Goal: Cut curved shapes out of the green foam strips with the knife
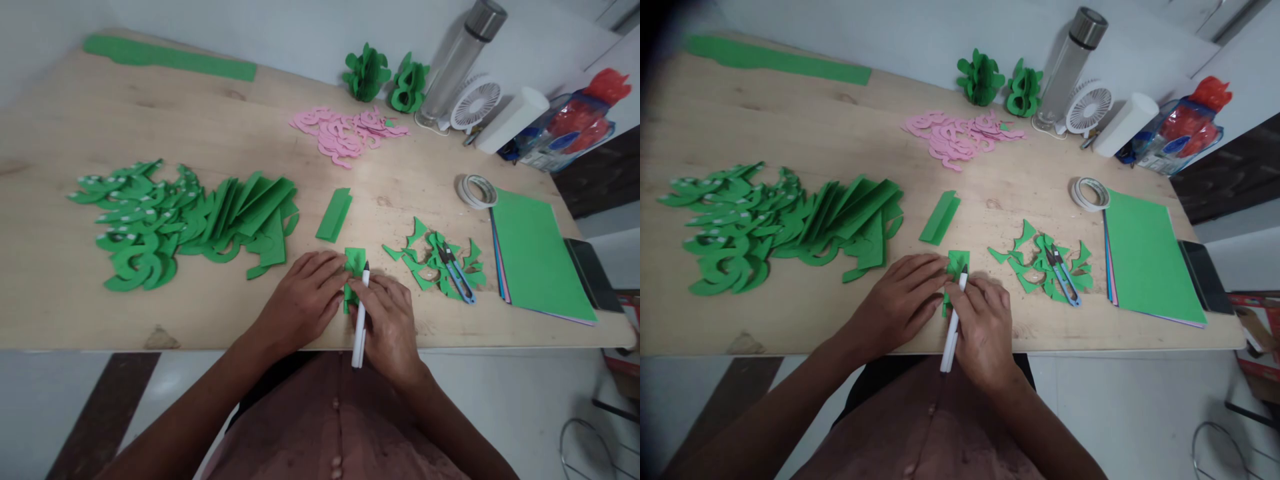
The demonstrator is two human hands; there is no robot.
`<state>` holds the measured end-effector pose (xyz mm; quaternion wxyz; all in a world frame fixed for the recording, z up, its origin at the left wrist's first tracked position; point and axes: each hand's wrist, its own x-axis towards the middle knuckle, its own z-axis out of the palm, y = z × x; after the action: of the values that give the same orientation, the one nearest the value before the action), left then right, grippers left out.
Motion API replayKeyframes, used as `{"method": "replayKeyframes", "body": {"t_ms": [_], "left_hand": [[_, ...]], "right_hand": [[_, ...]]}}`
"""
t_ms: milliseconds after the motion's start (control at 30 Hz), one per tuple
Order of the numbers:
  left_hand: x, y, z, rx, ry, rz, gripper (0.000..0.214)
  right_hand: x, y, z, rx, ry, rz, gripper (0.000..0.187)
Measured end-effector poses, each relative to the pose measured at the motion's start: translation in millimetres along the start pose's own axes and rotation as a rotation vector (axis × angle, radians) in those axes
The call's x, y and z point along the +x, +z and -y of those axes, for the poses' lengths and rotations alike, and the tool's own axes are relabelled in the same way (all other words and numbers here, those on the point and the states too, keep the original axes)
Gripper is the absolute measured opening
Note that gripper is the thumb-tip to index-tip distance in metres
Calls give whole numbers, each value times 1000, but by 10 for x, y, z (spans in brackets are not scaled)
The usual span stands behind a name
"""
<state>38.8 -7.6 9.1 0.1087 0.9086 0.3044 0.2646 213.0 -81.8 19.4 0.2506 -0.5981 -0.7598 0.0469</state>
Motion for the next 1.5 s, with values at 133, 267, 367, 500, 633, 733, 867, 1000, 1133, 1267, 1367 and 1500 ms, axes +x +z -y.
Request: {"method": "replayKeyframes", "body": {"t_ms": [133,267,367,500,633,733,867,1000,1133,1267,1367,1500], "left_hand": [[0,-5,-2,-1,5,0,28],[-9,-9,5,-17,-14,4,27],[-16,-2,13,-19,-13,4,28],[-17,13,17,-23,-13,-4,28],[-10,15,13,-26,-16,-7,28],[-10,10,11,-29,-18,-6,28],[-15,8,13,-37,-4,-16,28],[-20,14,18,-34,-5,-8,28],[-29,21,25,-42,-13,-2,29],[-34,24,29,-62,-25,-7,32],[-32,22,32,-59,-19,-19,30],[-28,18,37,-45,9,-34,30]], "right_hand": [[3,-8,6,5,-2,6,35],[2,-15,8,-1,-9,-7,33],[0,-9,1,-1,-9,-6,32],[0,5,-10,7,-12,-9,32],[3,6,-6,5,-14,-16,31],[3,3,-3,4,-12,-15,31],[2,6,-10,-3,-10,-9,32],[2,10,-15,-9,-17,-14,32],[5,11,-11,-1,-18,-16,31],[8,8,-5,1,-11,-18,31],[7,1,-4,15,-2,-7,31],[6,-11,-8,29,4,-19,30]]}}
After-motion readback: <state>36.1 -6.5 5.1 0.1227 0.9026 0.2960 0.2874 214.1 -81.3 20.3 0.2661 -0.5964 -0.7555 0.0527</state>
